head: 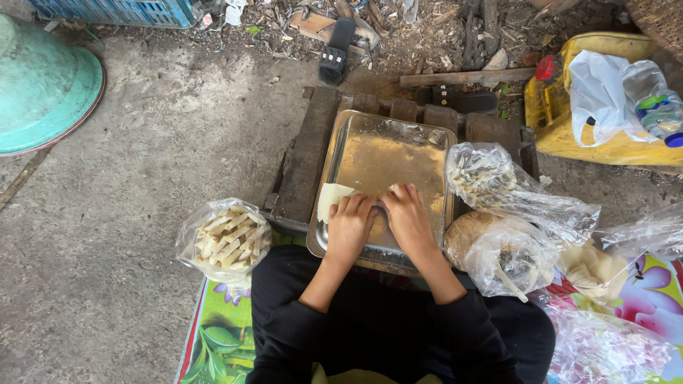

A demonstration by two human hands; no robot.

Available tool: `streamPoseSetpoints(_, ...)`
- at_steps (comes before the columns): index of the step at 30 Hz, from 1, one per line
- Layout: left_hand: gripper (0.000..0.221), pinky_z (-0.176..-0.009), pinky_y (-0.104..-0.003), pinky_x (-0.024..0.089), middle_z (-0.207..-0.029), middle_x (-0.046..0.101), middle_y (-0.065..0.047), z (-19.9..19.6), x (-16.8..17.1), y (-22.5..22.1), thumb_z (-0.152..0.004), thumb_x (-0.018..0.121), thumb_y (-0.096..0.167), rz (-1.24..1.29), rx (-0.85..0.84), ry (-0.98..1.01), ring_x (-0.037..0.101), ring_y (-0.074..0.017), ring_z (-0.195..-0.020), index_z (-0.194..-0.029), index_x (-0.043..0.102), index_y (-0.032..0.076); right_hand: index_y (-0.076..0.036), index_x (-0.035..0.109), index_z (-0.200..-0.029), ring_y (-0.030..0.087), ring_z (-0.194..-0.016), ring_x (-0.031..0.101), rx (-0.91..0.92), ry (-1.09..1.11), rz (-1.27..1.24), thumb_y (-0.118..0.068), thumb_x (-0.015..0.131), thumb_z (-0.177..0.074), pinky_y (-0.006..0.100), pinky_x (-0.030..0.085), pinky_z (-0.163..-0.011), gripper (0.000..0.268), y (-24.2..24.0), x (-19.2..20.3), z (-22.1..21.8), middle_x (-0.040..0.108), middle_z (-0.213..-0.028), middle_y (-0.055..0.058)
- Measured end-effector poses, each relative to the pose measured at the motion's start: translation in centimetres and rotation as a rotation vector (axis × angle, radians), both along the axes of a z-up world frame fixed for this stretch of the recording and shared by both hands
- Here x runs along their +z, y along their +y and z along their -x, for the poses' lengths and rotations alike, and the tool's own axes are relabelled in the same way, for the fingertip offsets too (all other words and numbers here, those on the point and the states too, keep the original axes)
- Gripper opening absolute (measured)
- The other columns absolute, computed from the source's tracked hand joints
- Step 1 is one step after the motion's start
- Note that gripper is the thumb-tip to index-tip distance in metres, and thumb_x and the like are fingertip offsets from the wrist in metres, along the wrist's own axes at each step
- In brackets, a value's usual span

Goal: The person prepares food by placing a filling onto wrappers on a tray using a spoon and then rolling the wrappers by hand.

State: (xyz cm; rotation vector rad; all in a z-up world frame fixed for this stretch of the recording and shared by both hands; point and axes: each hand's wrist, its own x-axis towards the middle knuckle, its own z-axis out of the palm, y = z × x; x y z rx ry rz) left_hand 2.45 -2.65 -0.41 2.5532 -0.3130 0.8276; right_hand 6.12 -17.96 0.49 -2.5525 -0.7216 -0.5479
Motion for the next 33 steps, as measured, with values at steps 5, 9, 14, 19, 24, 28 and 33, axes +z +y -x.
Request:
streamPoseSetpoints(5,0.028,-0.081,-0.044,0.049,-0.122,0.061,-0.005,0.1,0.7,0.0,-0.085,0.075,0.017,0.004,0.006,0.027,0.062,-0.0273,-0.101,-0.112,0.070,0.013,-0.004,0.073,-0.101,0.032,-0.104,0.061,-0.006,-0.008,0.050,-0.006,0.073,-0.083,0.045,0.046,-0.095,0.018,0.1,0.3,0.2,0.066,-0.103,0.011)
streamPoseSetpoints(9,0.033,-0.082,-0.045,0.049,-0.124,0.059,-0.007,0.3,0.6,0.1,-0.084,0.076,0.016,0.028,0.000,0.013,0.061,-0.0290,-0.102,-0.116,0.071,0.009,-0.008,0.074,-0.096,0.034,-0.103,0.063,-0.044,-0.008,0.059,-0.003,0.074,-0.079,0.044,0.046,-0.090,0.018,0.4,0.4,-0.3,0.068,-0.102,0.011)
streamPoseSetpoints(14,0.031,-0.084,-0.044,0.049,-0.126,0.060,-0.006,0.2,0.5,0.0,-0.084,0.075,0.015,0.022,0.010,0.008,0.061,-0.0275,-0.103,-0.115,0.073,0.011,-0.004,0.074,-0.106,0.034,-0.102,0.062,-0.048,-0.062,0.052,-0.009,0.075,-0.082,0.045,0.046,-0.087,0.025,0.8,0.5,0.1,0.066,-0.101,0.013)
streamPoseSetpoints(19,0.034,-0.086,-0.043,0.049,-0.128,0.060,-0.008,0.5,0.2,0.0,-0.083,0.076,0.014,0.039,0.013,0.022,0.061,-0.0283,-0.106,-0.116,0.072,0.011,-0.007,0.074,-0.097,0.032,-0.102,0.063,-0.103,-0.030,0.043,-0.010,0.074,-0.087,0.044,0.047,-0.088,0.010,1.1,-0.2,0.0,0.067,-0.101,0.010)
streamPoseSetpoints(24,0.038,-0.089,-0.042,0.049,-0.130,0.059,-0.008,0.4,0.2,0.1,-0.083,0.076,0.015,0.029,0.014,0.003,0.061,-0.0279,-0.111,-0.121,0.072,0.010,-0.011,0.078,-0.095,0.035,-0.101,0.062,-0.078,-0.040,-0.016,-0.009,0.074,-0.082,0.045,0.048,-0.091,0.014,0.8,0.8,-1.3,0.068,-0.098,0.011)
streamPoseSetpoints(28,0.037,-0.089,-0.042,0.049,-0.130,0.060,-0.008,0.3,-0.1,0.1,-0.084,0.076,0.015,0.032,0.019,0.001,0.061,-0.0275,-0.110,-0.120,0.072,0.011,-0.006,0.078,-0.104,0.034,-0.103,0.061,-0.089,-0.013,-0.097,-0.008,0.074,-0.082,0.044,0.049,-0.091,0.023,1.2,0.7,-0.6,0.066,-0.102,0.010)
streamPoseSetpoints(33,0.037,-0.086,-0.042,0.049,-0.128,0.060,-0.007,0.4,0.1,0.1,-0.085,0.075,0.014,0.024,0.025,0.016,0.062,-0.0266,-0.109,-0.121,0.072,0.009,-0.010,0.079,-0.089,0.035,-0.100,0.060,-0.196,0.047,-0.065,-0.008,0.074,-0.085,0.044,0.050,-0.089,0.006,2.4,1.2,-1.4,0.066,-0.101,0.012)
